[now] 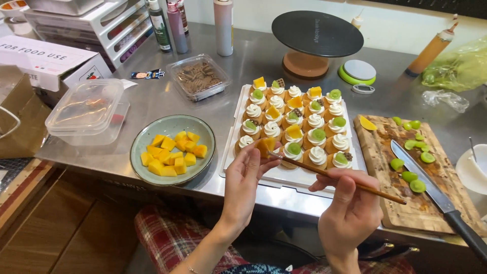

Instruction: Decorating a tray of small cream-topped pastries by placing a diced mango piece on each one using hands and a wooden skewer.

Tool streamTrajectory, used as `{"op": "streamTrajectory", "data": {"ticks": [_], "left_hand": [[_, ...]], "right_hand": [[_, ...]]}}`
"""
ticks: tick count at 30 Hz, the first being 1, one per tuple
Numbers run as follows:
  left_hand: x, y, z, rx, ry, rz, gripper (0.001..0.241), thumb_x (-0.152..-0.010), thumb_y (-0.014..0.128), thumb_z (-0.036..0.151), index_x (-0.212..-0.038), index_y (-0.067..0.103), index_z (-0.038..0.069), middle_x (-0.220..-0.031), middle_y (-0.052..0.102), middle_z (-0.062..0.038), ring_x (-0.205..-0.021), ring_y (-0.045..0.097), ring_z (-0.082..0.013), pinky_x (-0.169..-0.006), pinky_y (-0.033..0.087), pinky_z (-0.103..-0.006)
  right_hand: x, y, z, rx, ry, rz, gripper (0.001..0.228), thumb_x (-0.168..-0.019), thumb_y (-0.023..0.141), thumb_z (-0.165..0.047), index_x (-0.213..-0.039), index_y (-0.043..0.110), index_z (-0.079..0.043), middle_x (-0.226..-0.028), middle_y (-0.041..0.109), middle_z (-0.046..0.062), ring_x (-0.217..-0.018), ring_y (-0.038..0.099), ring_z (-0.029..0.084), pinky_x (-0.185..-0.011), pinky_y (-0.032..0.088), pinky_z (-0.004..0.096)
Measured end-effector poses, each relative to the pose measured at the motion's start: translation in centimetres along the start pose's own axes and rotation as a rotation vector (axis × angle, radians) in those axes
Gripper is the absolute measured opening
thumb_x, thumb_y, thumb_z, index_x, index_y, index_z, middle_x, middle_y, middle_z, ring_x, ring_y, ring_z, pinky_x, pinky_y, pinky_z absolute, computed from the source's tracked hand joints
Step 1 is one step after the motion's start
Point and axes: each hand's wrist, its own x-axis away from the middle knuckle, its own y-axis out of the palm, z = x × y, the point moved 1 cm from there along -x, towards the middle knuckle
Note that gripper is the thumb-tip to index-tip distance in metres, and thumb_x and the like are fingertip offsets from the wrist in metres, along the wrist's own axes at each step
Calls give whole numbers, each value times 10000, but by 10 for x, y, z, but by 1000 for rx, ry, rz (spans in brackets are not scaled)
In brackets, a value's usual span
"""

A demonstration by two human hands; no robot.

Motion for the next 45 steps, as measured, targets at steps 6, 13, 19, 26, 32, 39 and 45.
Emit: {"op": "streamTrajectory", "data": {"ticks": [6, 13, 19, 26, 32, 39, 45], "left_hand": [[-2, 6, 6, 54, 203, -13, 421, -1098, 678, 261, -1425, 741, 3, -1313, 865, -213, -1223, 846, -314, -1041, 741, -422], [2, 11, -3, 149, 65, 12, 459, -1046, 741, 178, -1425, 764, -81, -1208, 884, -294, -1086, 891, -379, -1039, 741, -417], [-5, 2, -14, 129, 38, 12, 528, -1024, 751, 162, -1492, 747, -82, -1355, 871, -281, -1106, 886, -380, -1044, 735, -415], [-5, 0, -27, 47, 40, -81, 515, -1077, 690, 81, -1563, 667, -89, -1364, 852, -310, -1175, 887, -374, -1082, 730, -389], [-4, -4, -26, -144, 82, -76, 521, -1029, 772, 157, -1522, 733, -6, -1431, 865, -197, -1328, 849, -286, -1112, 714, -351], [9, 11, -7, -133, 70, -205, 361, -952, 879, 114, -1277, 788, -17, -1227, 924, -217, -1200, 913, -290, -1063, 756, -362], [2, 2, -15, -173, 36, -189, 482, -957, 854, 167, -1403, 765, 6, -1253, 925, -225, -1138, 935, -308, -1036, 754, -379]], "right_hand": [[-4, -10, -18, -20, -60, 95, 349, -1310, 462, -224, -1166, 594, 66, -996, 681, 228, -651, 756, 284, -686, 561, 322], [1, -8, -1, -211, 192, 237, 336, -1324, 527, -245, -1213, 594, 65, -1049, 631, 234, -778, 772, 331, -672, 765, 458], [-6, -24, -5, -71, 205, 72, 268, -1310, 525, -170, -1208, 624, 58, -904, 742, 234, -642, 773, 292, -638, 677, 372], [-11, -31, -3, -16, 114, 29, 313, -1317, 484, -172, -1197, 615, 85, -987, 700, 245, -690, 798, 314, -698, 680, 363], [-29, -48, -7, 109, 89, -97, 308, -1314, 491, -167, -1162, 644, 53, -962, 745, 193, -687, 801, 251, -696, 619, 314], [-112, -22, -46, 137, -140, -494, 124, -1214, 643, -38, -1138, 701, 41, -823, 787, 102, -659, 781, 140, -648, 651, 255], [-130, -8, -70, 253, -406, -624, 115, -1195, 704, -102, -1146, 698, 2, -879, 815, 59, -733, 823, 137, -662, 596, 290]]}}
